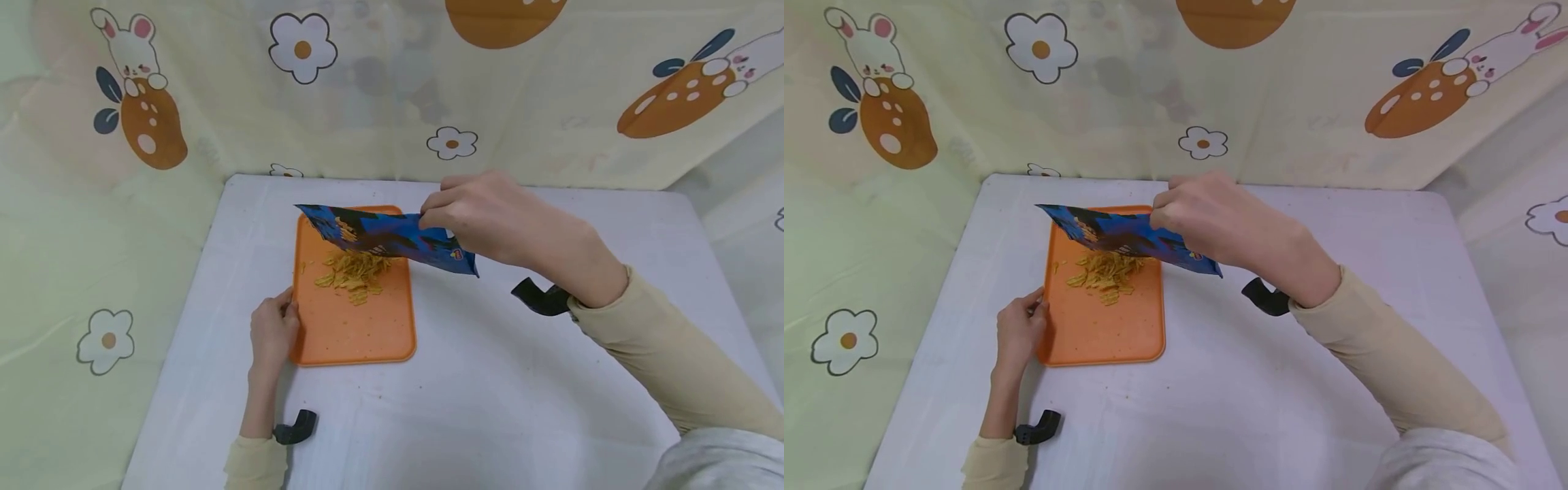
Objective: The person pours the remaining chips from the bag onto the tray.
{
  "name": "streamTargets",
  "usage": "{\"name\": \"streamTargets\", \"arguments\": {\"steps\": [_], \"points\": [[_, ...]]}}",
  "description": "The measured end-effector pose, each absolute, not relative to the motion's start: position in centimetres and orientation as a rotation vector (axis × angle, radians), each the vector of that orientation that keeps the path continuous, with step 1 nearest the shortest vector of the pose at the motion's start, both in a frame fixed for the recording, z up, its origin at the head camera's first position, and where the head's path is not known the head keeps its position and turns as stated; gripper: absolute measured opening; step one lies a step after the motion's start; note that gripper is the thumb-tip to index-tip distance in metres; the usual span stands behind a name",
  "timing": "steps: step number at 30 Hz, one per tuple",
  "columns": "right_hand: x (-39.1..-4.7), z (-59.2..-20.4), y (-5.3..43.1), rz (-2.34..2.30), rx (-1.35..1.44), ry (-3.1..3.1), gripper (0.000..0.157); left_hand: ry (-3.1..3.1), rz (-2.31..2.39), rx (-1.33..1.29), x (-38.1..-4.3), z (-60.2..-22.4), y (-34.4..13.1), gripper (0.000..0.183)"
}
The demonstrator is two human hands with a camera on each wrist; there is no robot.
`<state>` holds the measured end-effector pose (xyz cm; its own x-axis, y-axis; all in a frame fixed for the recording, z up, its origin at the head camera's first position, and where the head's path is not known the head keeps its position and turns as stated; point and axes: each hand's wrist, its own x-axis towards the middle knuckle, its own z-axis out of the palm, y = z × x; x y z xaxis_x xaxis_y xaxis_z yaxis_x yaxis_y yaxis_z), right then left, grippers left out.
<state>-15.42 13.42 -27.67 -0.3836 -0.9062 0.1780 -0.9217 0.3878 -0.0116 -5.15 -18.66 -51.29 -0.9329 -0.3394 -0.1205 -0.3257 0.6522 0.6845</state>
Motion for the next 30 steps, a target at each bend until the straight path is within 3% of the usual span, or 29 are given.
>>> {"name": "streamTargets", "arguments": {"steps": [17,30], "points": [[-15.3,-28.9,15.5,0.258,1.562,-2.589,0.036,-2.833,-1.180,0.568,-5.2,-51.2,-18.6,0.039],[-13.7,-34.0,18.0,0.650,1.441,-2.637,0.029,-2.836,-1.173,0.594,-5.1,-51.0,-18.5,0.040]]}}
